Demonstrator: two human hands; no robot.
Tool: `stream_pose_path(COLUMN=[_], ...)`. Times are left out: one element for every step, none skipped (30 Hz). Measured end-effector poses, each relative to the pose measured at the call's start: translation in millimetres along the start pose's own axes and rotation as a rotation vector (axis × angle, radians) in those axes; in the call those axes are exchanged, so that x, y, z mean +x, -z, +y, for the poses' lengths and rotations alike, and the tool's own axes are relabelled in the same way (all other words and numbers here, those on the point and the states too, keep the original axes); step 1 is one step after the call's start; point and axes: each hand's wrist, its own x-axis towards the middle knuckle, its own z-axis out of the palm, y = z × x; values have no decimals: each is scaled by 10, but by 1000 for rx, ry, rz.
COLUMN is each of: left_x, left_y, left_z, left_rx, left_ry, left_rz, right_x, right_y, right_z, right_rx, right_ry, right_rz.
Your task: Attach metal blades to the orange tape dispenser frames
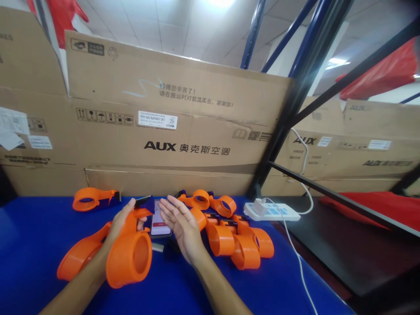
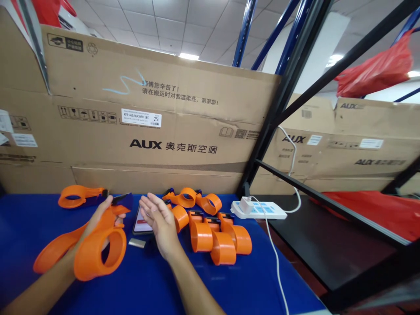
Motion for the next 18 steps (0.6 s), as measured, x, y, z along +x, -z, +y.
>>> stream_pose_path(left_x=[-13,-36,-68,-105,-139,-167,-185,-191,-187,-175,-159,-143,-128,-117,-110,-107,-106,-107], left_y=[-16,-40,-69,-99,-128,-151,-165,-171,-167,-157,-143,-128,-115,-105,-99,-97,-98,-101], left_z=[-15,-30,-45,-61,-79,-100,-125,-152,-181,-210,-236,-257,-273,-282,-285,-282,-277,-269], left_rx=[65,112,142,155,160,162,162,168,177,188,203,219,235,249,261,274,286,296], left_ry=[-47,-100,-152,-194,-215,-217,-213,-209,-204,-200,-201,-208,-221,-234,-246,-255,-259,-261], left_rz=[14,24,24,9,-11,-33,-50,-65,-80,-96,-113,-128,-142,-154,-166,-178,-187,-195], right_x=[-8,-19,-32,-45,-58,-70,-81,-91,-100,-109,-118,-127,-136,-146,-156,-166,-177,-187], right_y=[1,0,-4,-8,-12,-14,-12,-7,1,13,27,41,56,70,83,93,100,104], right_z=[-19,-29,-30,-24,-13,1,15,28,38,43,44,41,36,30,26,24,26,31], right_rx=[-37,-86,-138,-191,-242,-290,-334,-376,-418,-463,-514,-573,-643,-719,-797,-869,-930,-977], right_ry=[15,24,32,40,50,61,75,89,102,118,137,162,189,219,250,283,316,349], right_rz=[16,28,35,33,22,3,-15,-29,-39,-44,-46,-47,-49,-47,-41,-30,-19,-10])
